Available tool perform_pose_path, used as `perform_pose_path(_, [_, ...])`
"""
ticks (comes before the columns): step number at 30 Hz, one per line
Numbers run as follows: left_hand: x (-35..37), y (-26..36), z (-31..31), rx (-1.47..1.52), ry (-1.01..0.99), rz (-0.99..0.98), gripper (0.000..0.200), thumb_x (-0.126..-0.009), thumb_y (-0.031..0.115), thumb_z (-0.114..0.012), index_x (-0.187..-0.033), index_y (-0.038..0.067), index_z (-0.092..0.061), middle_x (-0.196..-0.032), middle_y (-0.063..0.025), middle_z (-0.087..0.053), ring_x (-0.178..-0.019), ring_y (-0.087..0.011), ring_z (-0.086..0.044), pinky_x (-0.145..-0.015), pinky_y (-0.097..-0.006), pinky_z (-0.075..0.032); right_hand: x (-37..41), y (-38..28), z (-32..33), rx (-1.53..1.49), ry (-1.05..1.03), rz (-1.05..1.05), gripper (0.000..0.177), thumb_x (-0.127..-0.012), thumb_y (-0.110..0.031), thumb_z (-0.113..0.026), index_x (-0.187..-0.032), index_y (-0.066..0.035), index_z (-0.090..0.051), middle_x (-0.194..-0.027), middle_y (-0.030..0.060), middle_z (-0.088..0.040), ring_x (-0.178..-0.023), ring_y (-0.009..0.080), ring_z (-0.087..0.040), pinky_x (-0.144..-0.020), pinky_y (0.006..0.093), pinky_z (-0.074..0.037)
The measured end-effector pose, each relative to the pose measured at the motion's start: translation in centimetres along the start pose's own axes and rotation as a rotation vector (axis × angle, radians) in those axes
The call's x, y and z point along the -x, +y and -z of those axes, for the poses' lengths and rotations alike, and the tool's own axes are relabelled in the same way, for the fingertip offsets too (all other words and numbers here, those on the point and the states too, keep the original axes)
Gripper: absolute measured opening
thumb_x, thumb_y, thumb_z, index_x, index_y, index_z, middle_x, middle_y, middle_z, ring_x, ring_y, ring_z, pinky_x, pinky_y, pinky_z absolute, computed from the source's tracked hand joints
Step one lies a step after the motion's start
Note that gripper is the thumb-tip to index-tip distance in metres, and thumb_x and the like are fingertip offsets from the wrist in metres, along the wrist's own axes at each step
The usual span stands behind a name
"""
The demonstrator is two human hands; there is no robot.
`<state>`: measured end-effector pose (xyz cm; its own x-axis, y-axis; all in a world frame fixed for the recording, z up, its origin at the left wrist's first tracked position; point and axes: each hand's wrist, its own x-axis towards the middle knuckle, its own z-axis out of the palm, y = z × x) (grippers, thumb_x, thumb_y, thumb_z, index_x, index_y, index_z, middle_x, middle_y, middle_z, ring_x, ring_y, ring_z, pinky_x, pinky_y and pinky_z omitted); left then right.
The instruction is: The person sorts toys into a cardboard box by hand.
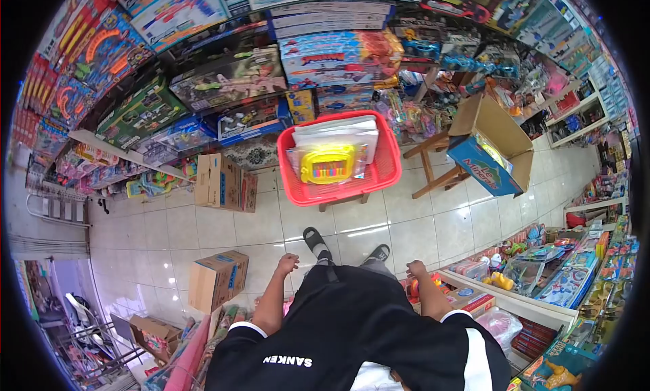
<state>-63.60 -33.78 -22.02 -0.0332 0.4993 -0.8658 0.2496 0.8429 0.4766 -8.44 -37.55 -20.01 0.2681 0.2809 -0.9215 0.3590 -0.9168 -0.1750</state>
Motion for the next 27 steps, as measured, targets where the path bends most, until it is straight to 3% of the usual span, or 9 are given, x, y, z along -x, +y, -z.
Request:
perform_pose_path(4, [-2.0, 0.6, 4.0, 0.107, 0.055, -0.086, 0.027, -0.091, 0.022, -0.056, -0.105, 0.001, -0.066, -0.093, -0.0116, -0.069, -0.073, -0.0197, -0.066, -0.053, -0.0319, -0.050, 0.4, -5.2, -0.8, 0.184, 0.233, 0.346, 0.024, -0.087, -0.024, -0.060, -0.094, -0.001, -0.064, -0.080, 0.0131, -0.070, -0.062, 0.0227, -0.068, -0.056, 0.0352, -0.054])
perform_pose_path(6, [-2.6, 1.8, 5.4, 0.134, 0.099, -0.152, 0.026, -0.094, 0.017, -0.054, -0.104, -0.005, -0.064, -0.094, -0.0136, -0.069, -0.079, -0.0200, -0.066, -0.066, -0.0331, -0.057, 0.0, -8.2, -0.3, 0.135, 0.363, 0.518, 0.020, -0.090, -0.021, -0.058, -0.089, -0.001, -0.063, -0.075, 0.0119, -0.068, -0.062, 0.0202, -0.066, -0.056, 0.0333, -0.054])
perform_pose_path(9, [-3.1, 5.9, 7.0, 0.250, 0.148, -0.277, 0.026, -0.097, 0.023, -0.055, -0.107, 0.000, -0.063, -0.093, -0.0109, -0.068, -0.079, -0.0185, -0.066, -0.065, -0.0308, -0.054, 2.8, -15.9, -0.1, -0.169, 0.556, 0.776, 0.011, -0.091, -0.010, -0.057, -0.091, 0.000, -0.062, -0.073, 0.0097, -0.065, -0.063, 0.0188, -0.063, -0.060, 0.0328, -0.052])
perform_pose_path(11, [-4.2, 8.7, 8.0, 0.278, 0.173, -0.406, 0.025, -0.098, 0.024, -0.055, -0.108, 0.003, -0.063, -0.094, -0.0093, -0.067, -0.078, -0.0167, -0.065, -0.064, -0.0287, -0.051, 9.2, -23.2, -0.8, -0.088, 0.802, 0.989, 0.007, -0.088, -0.003, -0.058, -0.093, 0.001, -0.060, -0.080, 0.0115, -0.063, -0.073, 0.0225, -0.062, -0.068, 0.0343, -0.050])
perform_pose_path(13, [-3.2, 13.1, 8.2, 0.294, 0.222, -0.528, 0.025, -0.098, 0.024, -0.054, -0.109, 0.003, -0.062, -0.094, -0.0088, -0.067, -0.076, -0.0153, -0.064, -0.066, -0.0279, -0.049, 13.4, -29.0, -1.7, -0.014, 0.876, 1.205, 0.013, -0.082, -0.003, -0.060, -0.094, -0.001, -0.061, -0.090, 0.0151, -0.061, -0.088, 0.0285, -0.061, -0.079, 0.0376, -0.048])
perform_pose_path(17, [-0.8, 21.8, 7.5, 0.289, 0.316, -0.672, 0.026, -0.099, 0.025, -0.054, -0.111, 0.003, -0.060, -0.096, -0.0086, -0.066, -0.078, -0.0158, -0.062, -0.073, -0.0294, -0.049, 16.2, -37.8, -4.1, 0.225, 0.766, 1.450, 0.021, -0.079, -0.004, -0.061, -0.100, -0.002, -0.060, -0.096, 0.0159, -0.059, -0.096, 0.0346, -0.057, -0.086, 0.0438, -0.045])
perform_pose_path(19, [1.3, 25.3, 6.7, 0.224, 0.380, -0.851, 0.026, -0.099, 0.025, -0.055, -0.113, 0.003, -0.059, -0.098, -0.0080, -0.064, -0.085, -0.0167, -0.061, -0.075, -0.0305, -0.049, 15.8, -41.2, -5.6, 0.301, 0.692, 1.541, 0.027, -0.080, -0.008, -0.064, -0.106, -0.003, -0.060, -0.101, 0.0161, -0.060, -0.098, 0.0363, -0.056, -0.086, 0.0445, -0.046])
perform_pose_path(22, [3.4, 28.6, 6.1, 0.118, 0.388, -0.918, 0.027, -0.098, 0.019, -0.058, -0.118, 0.002, -0.056, -0.101, -0.0060, -0.061, -0.087, -0.0144, -0.060, -0.076, -0.0297, -0.049, 14.6, -44.6, -8.0, 0.390, 0.526, 1.497, 0.033, -0.081, -0.015, -0.068, -0.111, -0.005, -0.059, -0.106, 0.0144, -0.060, -0.103, 0.0340, -0.055, -0.088, 0.0462, -0.043])
perform_pose_path(27, [3.9, 30.0, 5.8, 0.067, 0.307, -0.857, 0.024, -0.098, 0.018, -0.057, -0.117, 0.003, -0.058, -0.102, -0.0054, -0.061, -0.088, -0.0134, -0.060, -0.076, -0.0279, -0.049, 13.2, -46.1, -10.4, 0.616, 0.575, 1.335, 0.040, -0.080, -0.019, -0.071, -0.116, -0.009, -0.059, -0.109, 0.0108, -0.060, -0.111, 0.0325, -0.051, -0.090, 0.0476, -0.042])
